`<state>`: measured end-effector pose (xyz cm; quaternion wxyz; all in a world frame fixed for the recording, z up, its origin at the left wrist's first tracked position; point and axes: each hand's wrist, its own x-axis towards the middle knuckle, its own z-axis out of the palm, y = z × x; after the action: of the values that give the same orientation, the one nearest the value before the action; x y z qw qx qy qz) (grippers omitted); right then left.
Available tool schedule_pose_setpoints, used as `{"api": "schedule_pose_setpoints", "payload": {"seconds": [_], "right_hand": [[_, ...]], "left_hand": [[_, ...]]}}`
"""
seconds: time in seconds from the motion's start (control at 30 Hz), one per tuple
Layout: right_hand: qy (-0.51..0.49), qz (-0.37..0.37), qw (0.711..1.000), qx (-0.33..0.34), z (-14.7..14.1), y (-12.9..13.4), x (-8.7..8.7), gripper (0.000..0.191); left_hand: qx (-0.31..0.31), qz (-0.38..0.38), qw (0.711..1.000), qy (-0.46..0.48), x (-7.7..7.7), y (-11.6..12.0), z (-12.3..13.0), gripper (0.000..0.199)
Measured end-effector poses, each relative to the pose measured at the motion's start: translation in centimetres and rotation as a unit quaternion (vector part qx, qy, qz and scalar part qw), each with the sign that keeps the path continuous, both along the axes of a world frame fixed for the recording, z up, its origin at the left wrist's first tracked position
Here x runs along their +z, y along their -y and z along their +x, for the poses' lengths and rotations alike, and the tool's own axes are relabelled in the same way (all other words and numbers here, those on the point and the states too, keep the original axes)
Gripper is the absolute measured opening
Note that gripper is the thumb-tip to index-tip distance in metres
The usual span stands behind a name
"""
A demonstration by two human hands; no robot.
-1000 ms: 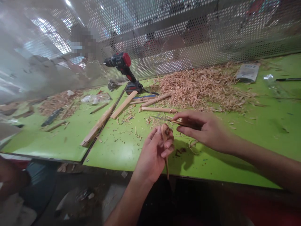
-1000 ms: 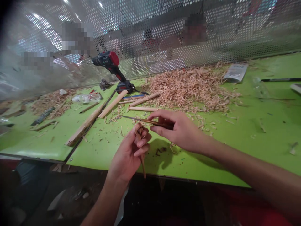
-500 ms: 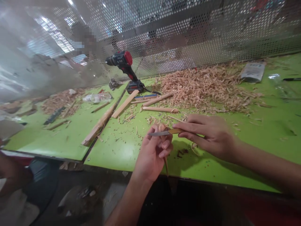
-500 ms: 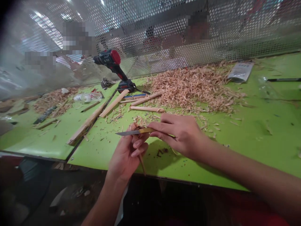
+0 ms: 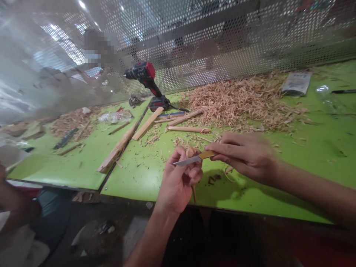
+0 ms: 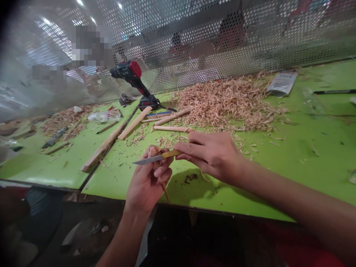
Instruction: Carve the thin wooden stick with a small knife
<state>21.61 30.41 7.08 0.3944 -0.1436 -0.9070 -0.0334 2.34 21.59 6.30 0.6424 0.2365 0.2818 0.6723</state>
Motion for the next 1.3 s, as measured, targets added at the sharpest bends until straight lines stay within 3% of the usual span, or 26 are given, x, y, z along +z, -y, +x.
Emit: {"api": "schedule_pose_setpoints", "payload": {"seconds": [0.83,1.07,1.3], "right_hand": [[0.004,0.019,1.000,-0.009,0.3,-0.9,-0.2,0.035],[-0.001,-0.002,1.000,-0.010,0.8,-1.4,0.3,0.027],[0.005,-0.032,0.999,0.032,0.3,-0.9,0.2,0.023]], "left_hand": [[-0.042,-0.011,0.998,0.039,-0.6,0.0,-0.6,0.040],[-0.079,-0.005,0.995,0.053,-0.1,0.2,-0.8,0.034],[-0.059,-0.048,0.993,0.085,-0.2,0.0,-0.5,0.039]]}}
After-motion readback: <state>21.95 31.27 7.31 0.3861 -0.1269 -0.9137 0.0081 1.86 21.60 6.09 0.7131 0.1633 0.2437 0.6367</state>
